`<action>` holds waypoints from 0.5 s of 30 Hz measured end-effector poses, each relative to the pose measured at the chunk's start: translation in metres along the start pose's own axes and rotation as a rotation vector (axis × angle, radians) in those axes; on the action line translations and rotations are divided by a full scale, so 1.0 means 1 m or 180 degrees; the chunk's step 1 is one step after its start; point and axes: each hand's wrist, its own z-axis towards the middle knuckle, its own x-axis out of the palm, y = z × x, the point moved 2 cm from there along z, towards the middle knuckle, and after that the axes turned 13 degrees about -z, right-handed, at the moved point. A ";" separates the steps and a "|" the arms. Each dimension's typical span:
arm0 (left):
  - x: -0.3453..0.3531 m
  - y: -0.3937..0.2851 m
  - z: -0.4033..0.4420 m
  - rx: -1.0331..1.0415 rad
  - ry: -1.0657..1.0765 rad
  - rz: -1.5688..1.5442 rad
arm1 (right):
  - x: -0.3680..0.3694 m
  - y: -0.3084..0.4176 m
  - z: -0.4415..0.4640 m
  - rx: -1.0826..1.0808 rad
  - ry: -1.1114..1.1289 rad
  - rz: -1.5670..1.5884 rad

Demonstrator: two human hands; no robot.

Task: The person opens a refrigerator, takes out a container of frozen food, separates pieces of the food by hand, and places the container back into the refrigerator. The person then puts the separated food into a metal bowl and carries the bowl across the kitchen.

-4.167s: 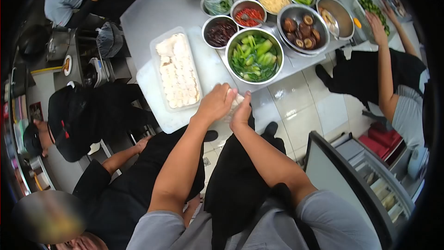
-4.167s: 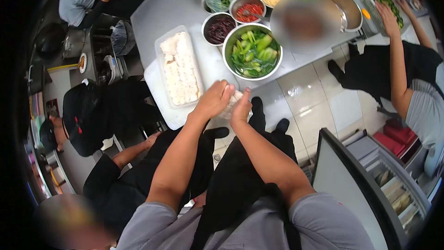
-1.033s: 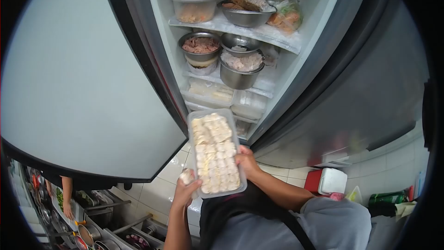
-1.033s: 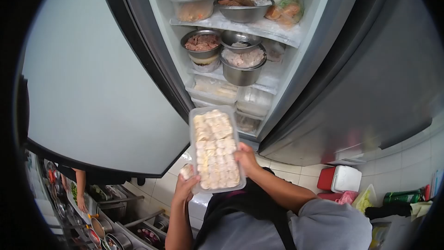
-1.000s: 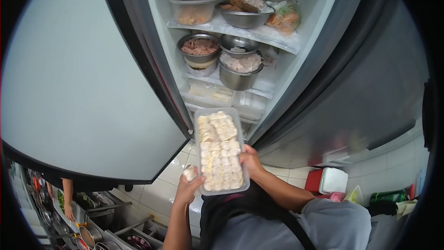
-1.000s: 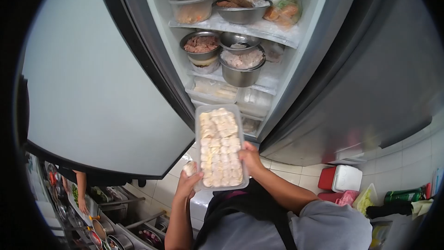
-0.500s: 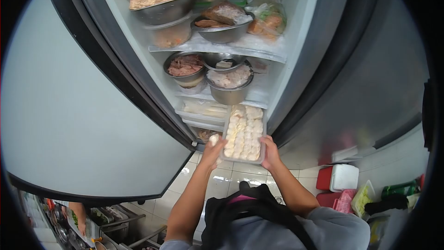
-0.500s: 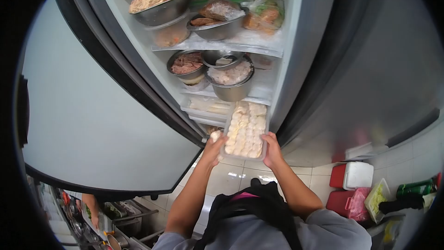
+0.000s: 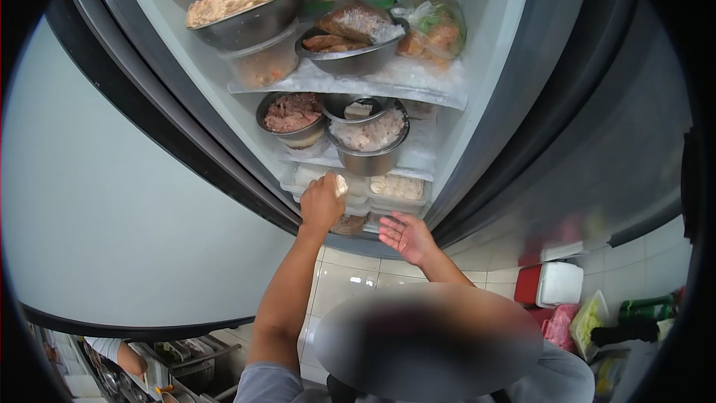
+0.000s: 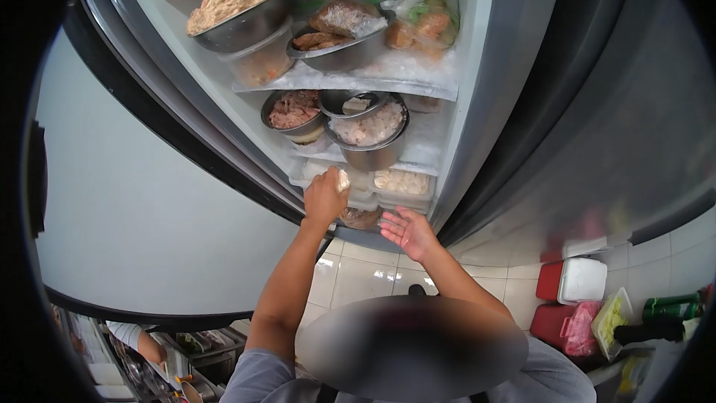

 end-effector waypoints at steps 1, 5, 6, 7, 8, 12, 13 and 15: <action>-0.007 -0.006 0.000 -0.0241 0.0163 -0.0129 | 0.003 -0.007 -0.001 0.0118 0.0104 -0.0254; -0.023 0.030 0.010 -0.1233 0.0234 0.0150 | 0.033 -0.025 0.004 0.0056 0.0423 -0.1254; -0.023 0.044 0.012 -0.1240 0.0220 0.0157 | 0.045 -0.027 0.008 0.0058 0.0439 -0.1259; -0.023 0.057 0.014 -0.1142 0.0038 0.0155 | 0.059 -0.026 0.013 -0.0205 0.0545 -0.1495; -0.022 0.072 0.017 -0.1042 -0.0137 0.0148 | 0.072 -0.025 0.019 -0.0468 0.0642 -0.1729; -0.026 0.106 0.058 -0.1900 0.0373 -0.1483 | 0.124 -0.011 0.055 -0.0786 0.0176 -0.2056; -0.029 0.107 0.061 -0.1896 0.0359 -0.1489 | 0.132 -0.008 0.072 -0.0560 -0.0012 -0.1889; -0.025 0.115 0.065 -0.2254 0.0645 -0.2346 | 0.138 -0.004 0.093 -0.0342 -0.0182 -0.1728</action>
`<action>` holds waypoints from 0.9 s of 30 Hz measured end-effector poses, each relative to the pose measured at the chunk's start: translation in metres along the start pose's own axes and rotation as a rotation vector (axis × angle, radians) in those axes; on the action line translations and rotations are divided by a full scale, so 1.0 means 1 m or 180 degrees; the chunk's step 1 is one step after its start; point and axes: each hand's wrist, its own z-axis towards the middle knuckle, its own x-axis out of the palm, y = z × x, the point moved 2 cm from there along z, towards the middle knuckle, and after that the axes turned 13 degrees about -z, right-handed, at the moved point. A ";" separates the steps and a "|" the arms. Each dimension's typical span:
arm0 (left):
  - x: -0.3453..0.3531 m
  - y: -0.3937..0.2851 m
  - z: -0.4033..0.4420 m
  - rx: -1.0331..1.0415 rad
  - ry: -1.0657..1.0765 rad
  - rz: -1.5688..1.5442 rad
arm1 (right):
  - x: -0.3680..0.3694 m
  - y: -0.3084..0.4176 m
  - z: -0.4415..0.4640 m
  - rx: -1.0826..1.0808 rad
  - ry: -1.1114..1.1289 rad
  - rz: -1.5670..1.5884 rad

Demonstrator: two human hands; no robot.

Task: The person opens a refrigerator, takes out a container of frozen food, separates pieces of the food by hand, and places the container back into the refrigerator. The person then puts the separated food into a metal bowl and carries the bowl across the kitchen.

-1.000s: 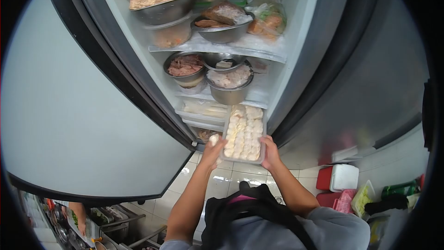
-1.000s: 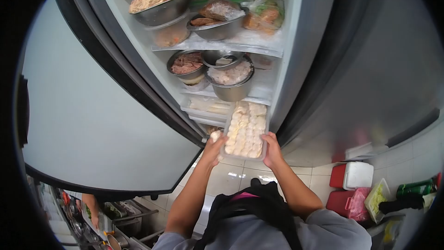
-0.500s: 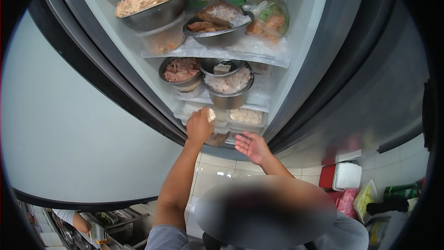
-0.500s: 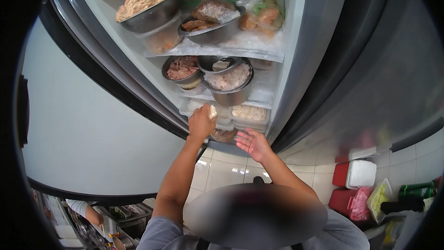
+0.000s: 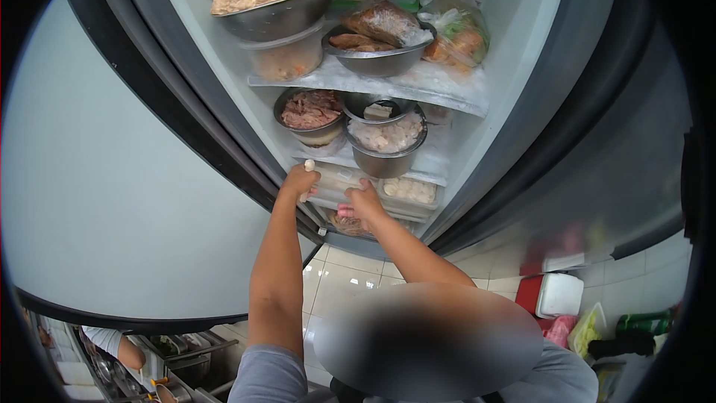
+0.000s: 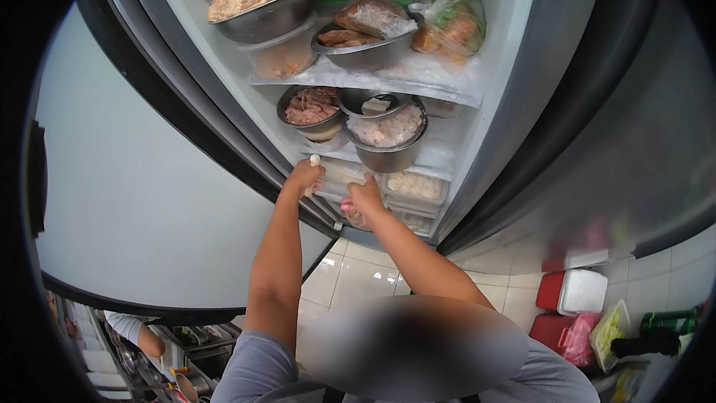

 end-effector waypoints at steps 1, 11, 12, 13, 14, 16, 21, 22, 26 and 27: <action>-0.001 0.002 0.002 0.0006 -0.0013 -0.0004 | 0.002 0.001 0.006 0.0007 -0.0078 0.0067; -0.019 0.052 -0.071 0.0305 -0.1081 -0.1897 | 0.001 -0.015 -0.032 0.0114 0.0312 0.0116; -0.016 0.071 -0.097 0.0403 -0.0986 -0.1846 | -0.002 -0.027 -0.048 -0.0011 0.0266 -0.0004; -0.012 0.091 -0.125 0.0498 -0.0894 -0.1794 | -0.009 -0.050 -0.061 -0.0194 0.0262 -0.0158; -0.002 0.107 -0.152 0.0546 -0.0866 -0.2111 | -0.020 -0.072 -0.073 -0.0376 0.0262 -0.0318; 0.024 0.128 -0.198 0.0573 -0.0786 -0.2570 | -0.043 -0.085 -0.119 -0.0257 0.0570 -0.0140; 0.059 0.137 -0.262 0.0542 -0.0607 -0.2906 | -0.070 -0.092 -0.151 -0.0485 0.0342 -0.0087; 0.053 0.138 -0.271 0.0446 -0.0726 -0.2935 | -0.067 -0.089 -0.163 -0.0422 0.0578 -0.0271; 0.020 0.119 -0.307 0.0251 -0.0506 -0.2775 | -0.062 -0.081 -0.214 -0.0093 0.1298 -0.0362; 0.018 0.111 -0.313 0.0234 -0.0398 -0.2643 | -0.064 -0.082 -0.227 0.0108 0.1675 -0.0293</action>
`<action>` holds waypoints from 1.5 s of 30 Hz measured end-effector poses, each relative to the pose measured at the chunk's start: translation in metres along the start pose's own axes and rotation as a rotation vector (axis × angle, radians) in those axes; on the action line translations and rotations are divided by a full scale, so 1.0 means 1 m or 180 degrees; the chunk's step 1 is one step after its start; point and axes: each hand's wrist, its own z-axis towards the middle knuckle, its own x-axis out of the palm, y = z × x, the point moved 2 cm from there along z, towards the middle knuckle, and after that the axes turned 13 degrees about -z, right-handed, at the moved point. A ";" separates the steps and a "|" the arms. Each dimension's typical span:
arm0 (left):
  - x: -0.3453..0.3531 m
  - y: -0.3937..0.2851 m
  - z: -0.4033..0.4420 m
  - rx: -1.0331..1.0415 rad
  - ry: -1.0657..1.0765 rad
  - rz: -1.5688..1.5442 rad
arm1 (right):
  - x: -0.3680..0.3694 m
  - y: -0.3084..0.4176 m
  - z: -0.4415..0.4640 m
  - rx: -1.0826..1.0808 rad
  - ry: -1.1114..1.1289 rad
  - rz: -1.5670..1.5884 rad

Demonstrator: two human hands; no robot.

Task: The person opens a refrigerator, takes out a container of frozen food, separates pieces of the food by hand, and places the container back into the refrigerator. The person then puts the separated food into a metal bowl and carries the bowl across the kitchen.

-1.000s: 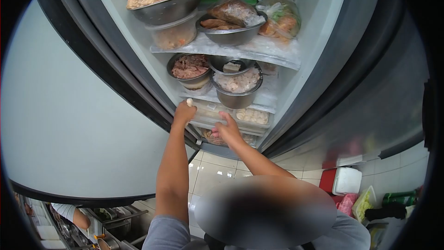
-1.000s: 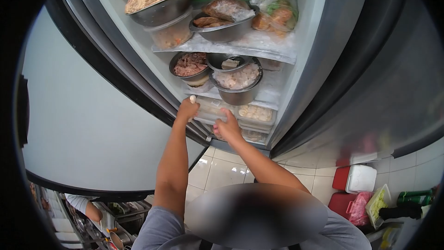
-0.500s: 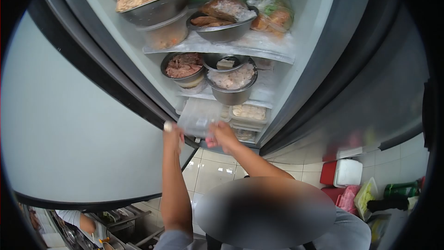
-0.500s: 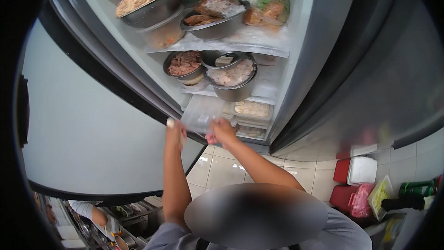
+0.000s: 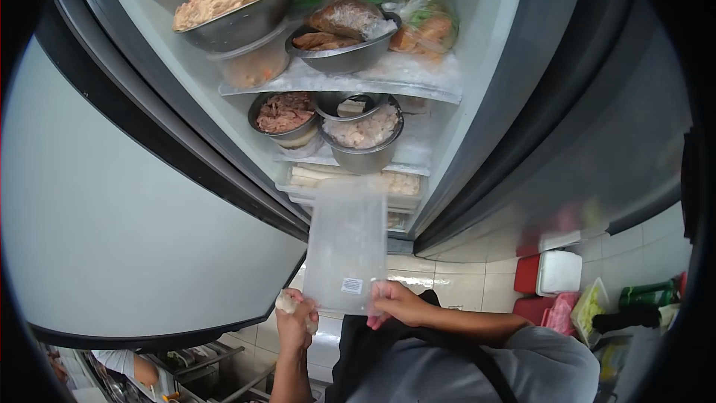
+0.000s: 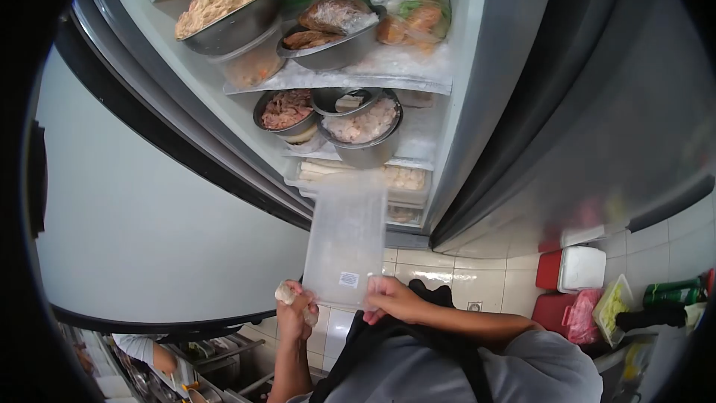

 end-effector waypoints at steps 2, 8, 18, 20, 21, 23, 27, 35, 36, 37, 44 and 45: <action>0.017 -0.006 -0.002 -0.0067 0.0044 0.0096 | -0.001 0.006 -0.011 0.0237 -0.0159 0.0160; 0.070 -0.001 0.009 -0.0103 0.0392 0.0082 | -0.041 0.011 -0.022 0.0341 -0.0581 0.0848; 0.101 0.017 0.004 -0.0308 0.0694 0.0311 | -0.061 0.016 -0.045 -0.0056 -0.0843 0.1140; 0.097 0.023 0.000 -0.0329 0.0671 0.0337 | -0.068 0.016 -0.047 -0.0214 -0.1102 0.0912; 0.090 0.026 -0.001 -0.0360 0.0757 0.0372 | -0.065 0.017 -0.049 -0.0235 -0.1085 0.0798; 0.089 0.027 -0.001 -0.0411 0.0828 0.0402 | -0.060 0.025 -0.059 -0.0145 -0.1081 0.0795; 0.104 0.032 0.008 -0.0487 0.0833 0.0276 | -0.071 0.029 -0.056 -0.0117 -0.1240 0.0760; 0.084 0.038 0.017 -0.0461 0.1040 0.0497 | -0.067 0.013 -0.051 -0.0057 -0.1254 0.0406; 0.088 0.033 0.026 -0.0428 0.1016 0.0615 | -0.067 0.012 -0.046 -0.0130 -0.1329 0.0469; 0.092 0.034 0.030 -0.0475 0.1142 0.0659 | -0.072 0.009 -0.039 -0.0340 -0.1370 0.0472; 0.094 0.052 0.053 -0.0344 0.1189 0.0679 | -0.090 0.012 -0.025 -0.0284 -0.1604 0.0312; 0.095 0.054 0.064 -0.0322 0.1197 0.0793 | -0.092 0.006 -0.018 -0.0248 -0.1591 0.0300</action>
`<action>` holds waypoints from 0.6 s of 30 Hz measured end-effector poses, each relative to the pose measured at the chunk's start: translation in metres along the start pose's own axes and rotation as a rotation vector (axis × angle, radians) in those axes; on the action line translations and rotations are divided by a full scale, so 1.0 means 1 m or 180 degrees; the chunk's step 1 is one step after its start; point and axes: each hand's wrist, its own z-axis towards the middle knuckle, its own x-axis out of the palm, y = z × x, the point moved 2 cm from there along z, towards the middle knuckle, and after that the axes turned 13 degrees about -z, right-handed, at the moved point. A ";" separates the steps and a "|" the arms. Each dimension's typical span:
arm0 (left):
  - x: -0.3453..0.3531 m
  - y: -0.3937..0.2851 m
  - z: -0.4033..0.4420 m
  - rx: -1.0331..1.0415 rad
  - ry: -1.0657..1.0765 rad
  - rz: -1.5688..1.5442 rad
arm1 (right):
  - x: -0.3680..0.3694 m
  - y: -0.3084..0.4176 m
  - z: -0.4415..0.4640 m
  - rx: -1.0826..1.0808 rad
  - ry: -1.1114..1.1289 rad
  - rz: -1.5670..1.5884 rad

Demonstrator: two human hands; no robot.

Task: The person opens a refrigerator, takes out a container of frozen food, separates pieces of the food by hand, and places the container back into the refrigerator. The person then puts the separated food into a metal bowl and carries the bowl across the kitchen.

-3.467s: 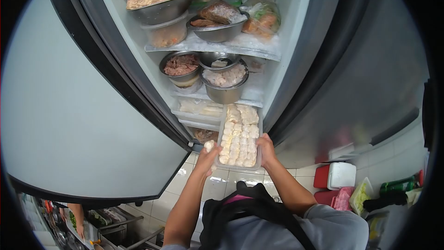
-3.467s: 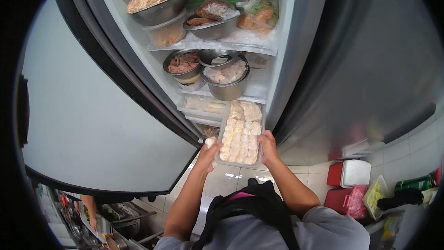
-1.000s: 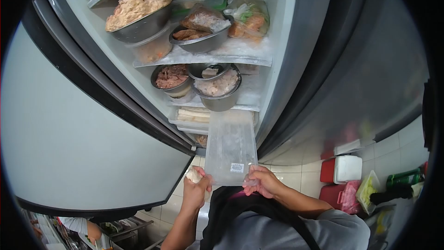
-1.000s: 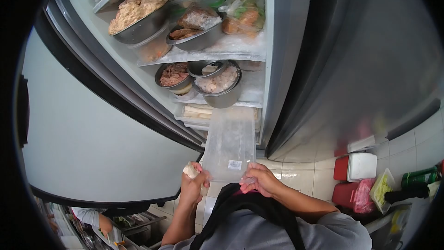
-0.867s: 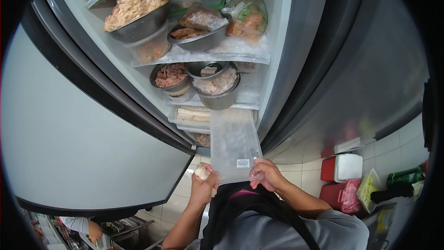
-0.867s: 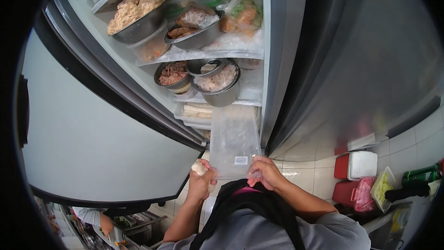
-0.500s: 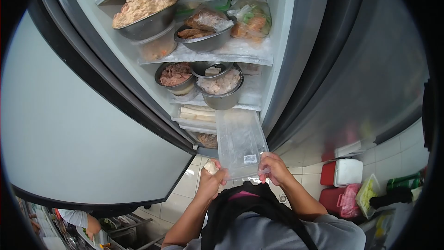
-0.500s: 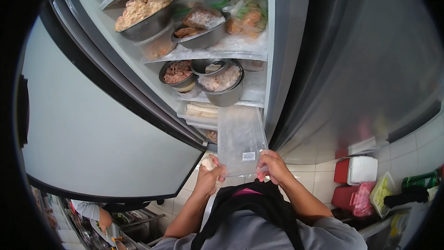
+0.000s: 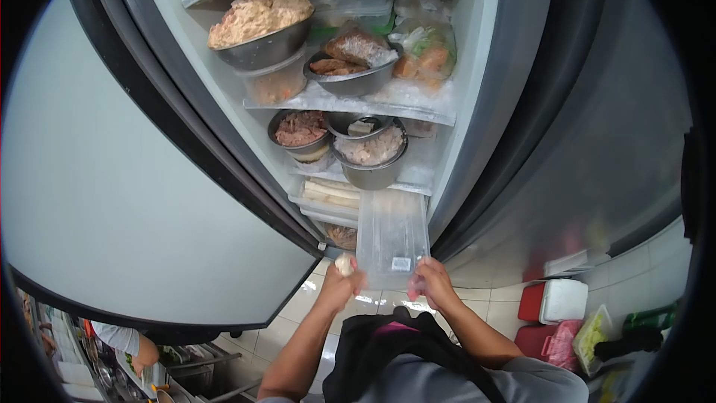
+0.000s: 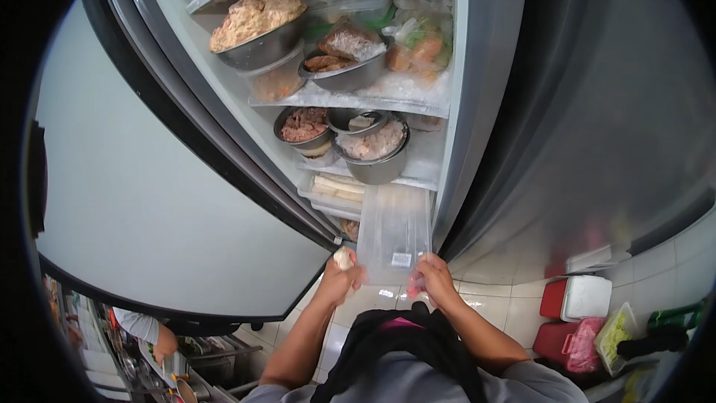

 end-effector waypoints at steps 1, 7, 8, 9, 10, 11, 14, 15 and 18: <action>-0.009 0.008 0.015 -0.0016 -0.0033 0.0071 | 0.001 -0.010 0.015 -0.0119 -0.0105 0.0103; -0.033 -0.009 0.085 -0.0009 0.0050 0.0393 | 0.012 -0.009 0.068 -0.0283 -0.0273 0.0423; -0.033 -0.014 0.088 -0.0038 0.0122 0.0688 | 0.014 -0.010 0.069 -0.0284 -0.0339 0.0455; -0.032 -0.018 0.090 -0.0068 0.0187 0.0981 | 0.016 -0.011 0.070 -0.0279 -0.0398 0.0485; -0.032 -0.020 0.087 -0.0026 0.0221 0.1035 | 0.020 -0.019 0.069 -0.0252 -0.0392 0.0472; -0.036 -0.016 0.085 -0.0038 0.0195 0.1001 | 0.023 -0.029 0.066 -0.0397 -0.0414 0.0531; -0.052 -0.018 0.079 -0.0065 0.0256 0.1106 | 0.033 -0.025 0.044 -0.0301 -0.0260 0.0414; -0.053 -0.024 0.070 -0.0065 0.0214 0.1201 | 0.036 -0.021 0.038 -0.0040 -0.0102 0.0253; -0.066 -0.027 0.060 0.0003 0.0033 0.1085 | 0.048 -0.022 0.042 0.0067 0.0236 -0.0025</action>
